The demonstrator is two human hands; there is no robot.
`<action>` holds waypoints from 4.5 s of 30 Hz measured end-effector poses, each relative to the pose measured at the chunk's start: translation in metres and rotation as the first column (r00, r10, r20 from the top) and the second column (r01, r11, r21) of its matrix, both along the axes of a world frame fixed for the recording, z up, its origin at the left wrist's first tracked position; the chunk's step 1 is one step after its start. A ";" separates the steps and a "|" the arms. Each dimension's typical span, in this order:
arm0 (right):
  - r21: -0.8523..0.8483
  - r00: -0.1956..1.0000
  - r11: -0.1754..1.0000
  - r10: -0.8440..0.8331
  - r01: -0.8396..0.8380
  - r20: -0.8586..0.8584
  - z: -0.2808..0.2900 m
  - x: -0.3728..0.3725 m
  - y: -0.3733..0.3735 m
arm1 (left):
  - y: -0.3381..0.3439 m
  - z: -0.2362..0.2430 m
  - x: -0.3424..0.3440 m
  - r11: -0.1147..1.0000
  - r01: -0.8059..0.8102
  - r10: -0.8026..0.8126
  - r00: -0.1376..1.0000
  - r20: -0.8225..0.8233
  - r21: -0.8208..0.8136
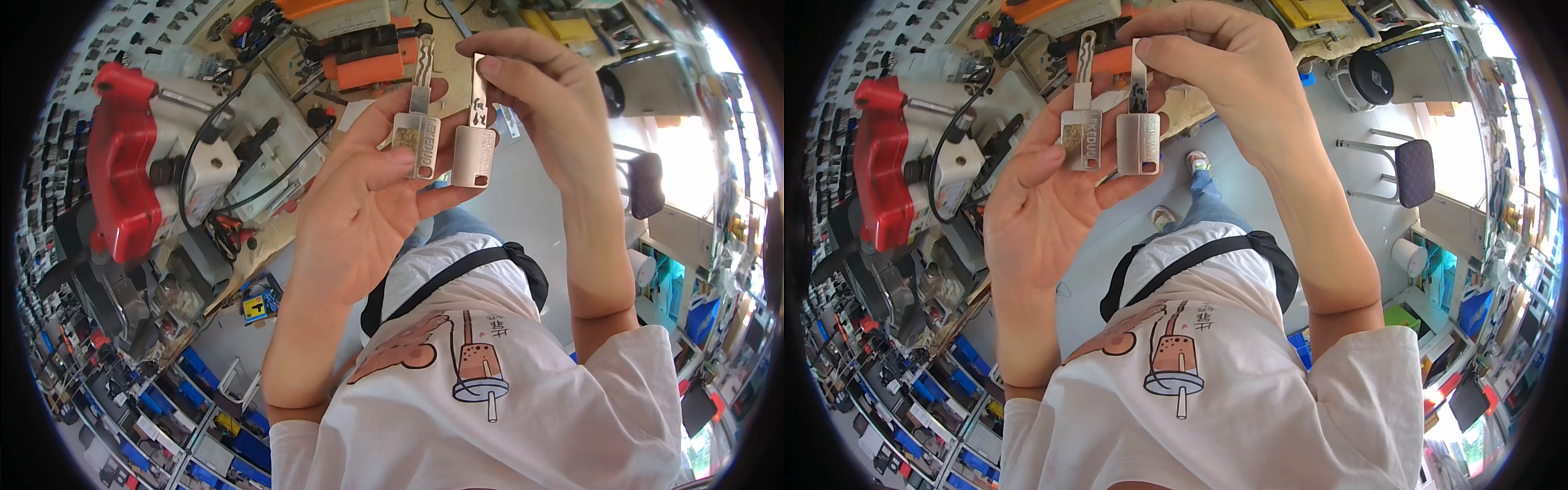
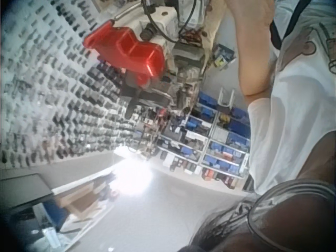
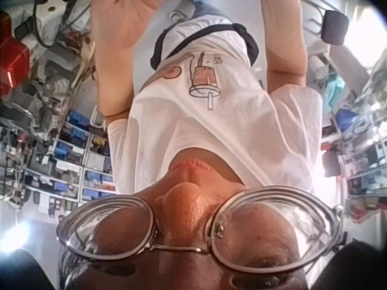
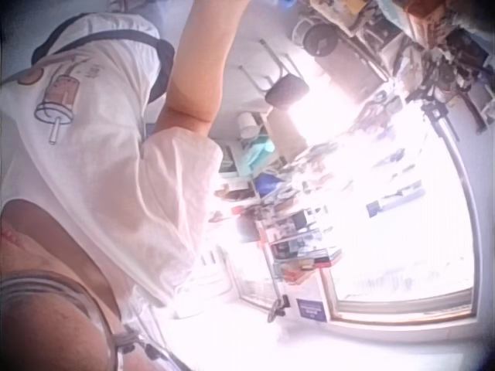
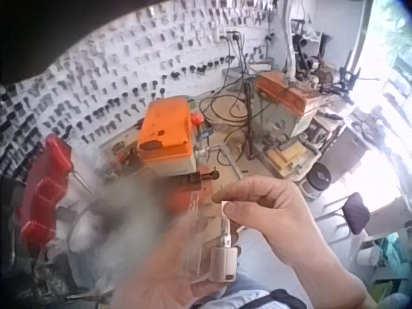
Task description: The person operates a key-cutting machine to duplicate a key, then uses a caliper to measure the original and the cut key. They compare the cut key against several keys on a wall display and handle a small metal component, likely a lock cylinder, before returning to the machine.
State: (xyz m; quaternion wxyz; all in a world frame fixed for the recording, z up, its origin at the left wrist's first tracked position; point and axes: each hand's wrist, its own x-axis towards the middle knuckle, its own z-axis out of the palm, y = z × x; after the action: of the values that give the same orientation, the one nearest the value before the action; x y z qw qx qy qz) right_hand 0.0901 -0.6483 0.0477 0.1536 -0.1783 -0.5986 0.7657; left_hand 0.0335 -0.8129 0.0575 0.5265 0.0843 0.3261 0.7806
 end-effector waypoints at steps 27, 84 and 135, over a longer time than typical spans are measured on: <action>0.131 0.997 0.990 -0.055 0.062 -0.058 0.020 0.079 -0.106 | -0.082 0.000 0.084 0.999 -0.011 0.014 0.994 -0.110 0.032; -0.239 0.962 0.970 -0.037 -0.031 -0.272 -0.016 0.113 -0.012 | 0.007 -0.008 0.114 0.923 -0.363 -0.055 0.192 -0.980 -0.123; -0.261 0.977 0.959 0.052 -0.107 -0.209 0.013 0.107 -0.024 | 0.011 -0.040 0.120 0.699 -0.053 -0.507 0.667 0.546 0.714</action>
State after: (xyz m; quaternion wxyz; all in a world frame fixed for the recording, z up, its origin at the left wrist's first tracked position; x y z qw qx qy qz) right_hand 0.1972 -0.6723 0.0603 0.1560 -0.0956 -0.4767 0.8598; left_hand 0.1532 -0.8019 0.0171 0.6416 0.0059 -0.2249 0.7333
